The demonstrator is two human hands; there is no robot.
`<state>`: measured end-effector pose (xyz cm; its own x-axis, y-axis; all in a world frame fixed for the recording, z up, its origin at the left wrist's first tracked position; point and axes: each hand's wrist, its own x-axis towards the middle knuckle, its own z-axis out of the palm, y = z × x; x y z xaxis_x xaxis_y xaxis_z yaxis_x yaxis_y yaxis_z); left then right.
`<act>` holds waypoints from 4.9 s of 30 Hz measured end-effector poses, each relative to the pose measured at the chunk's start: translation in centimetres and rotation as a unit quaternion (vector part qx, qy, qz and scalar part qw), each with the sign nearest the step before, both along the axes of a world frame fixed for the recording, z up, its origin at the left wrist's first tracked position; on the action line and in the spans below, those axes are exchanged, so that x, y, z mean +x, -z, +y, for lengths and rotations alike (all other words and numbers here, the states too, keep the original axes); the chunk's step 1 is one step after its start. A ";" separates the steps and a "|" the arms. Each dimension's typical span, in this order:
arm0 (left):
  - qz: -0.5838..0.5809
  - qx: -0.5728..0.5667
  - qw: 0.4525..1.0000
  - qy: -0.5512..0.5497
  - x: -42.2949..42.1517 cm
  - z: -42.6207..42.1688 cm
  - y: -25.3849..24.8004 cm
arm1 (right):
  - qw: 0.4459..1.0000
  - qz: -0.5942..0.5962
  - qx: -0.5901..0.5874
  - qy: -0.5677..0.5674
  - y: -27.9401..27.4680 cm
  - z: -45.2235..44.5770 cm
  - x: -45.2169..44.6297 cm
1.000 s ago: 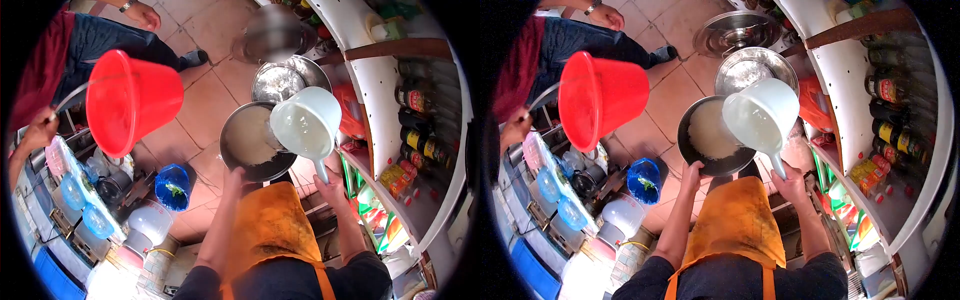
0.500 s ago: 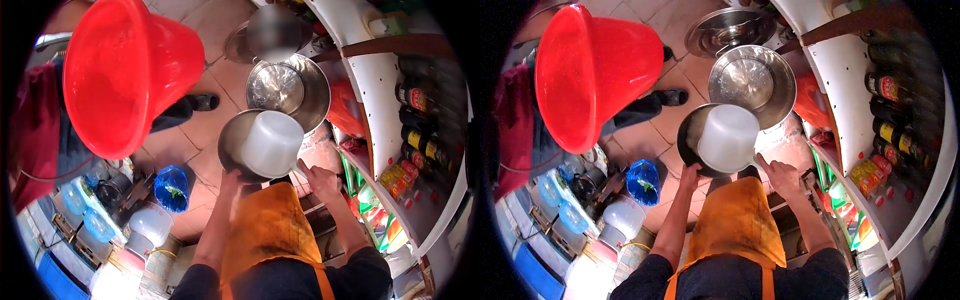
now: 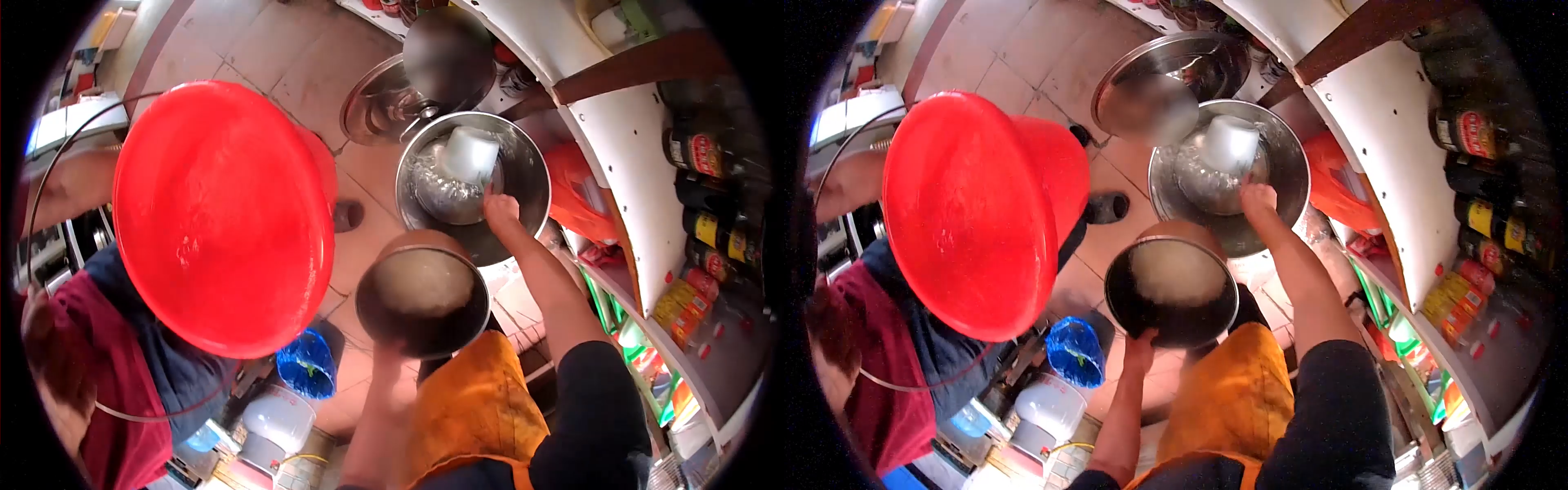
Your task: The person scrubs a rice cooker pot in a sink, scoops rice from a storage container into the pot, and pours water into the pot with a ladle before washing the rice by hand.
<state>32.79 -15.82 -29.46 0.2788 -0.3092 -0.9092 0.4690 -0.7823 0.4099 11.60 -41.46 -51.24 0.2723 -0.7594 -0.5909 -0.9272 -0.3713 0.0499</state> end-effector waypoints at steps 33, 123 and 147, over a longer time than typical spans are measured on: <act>-0.019 -0.034 0.985 0.166 3.1 12.5 -13.1 | 0.542 -0.613 0.266 0.510 -32.3 21.1 -9.9; 0.073 -0.351 -0.290 0.887 -82.5 42.6 -12.2 | 0.112 0.355 -0.151 0.915 -48.9 92.2 -35.0; 0.075 -0.368 0.040 0.926 -83.5 43.2 -18.1 | 0.178 -0.126 -0.385 0.897 -36.8 78.7 -58.8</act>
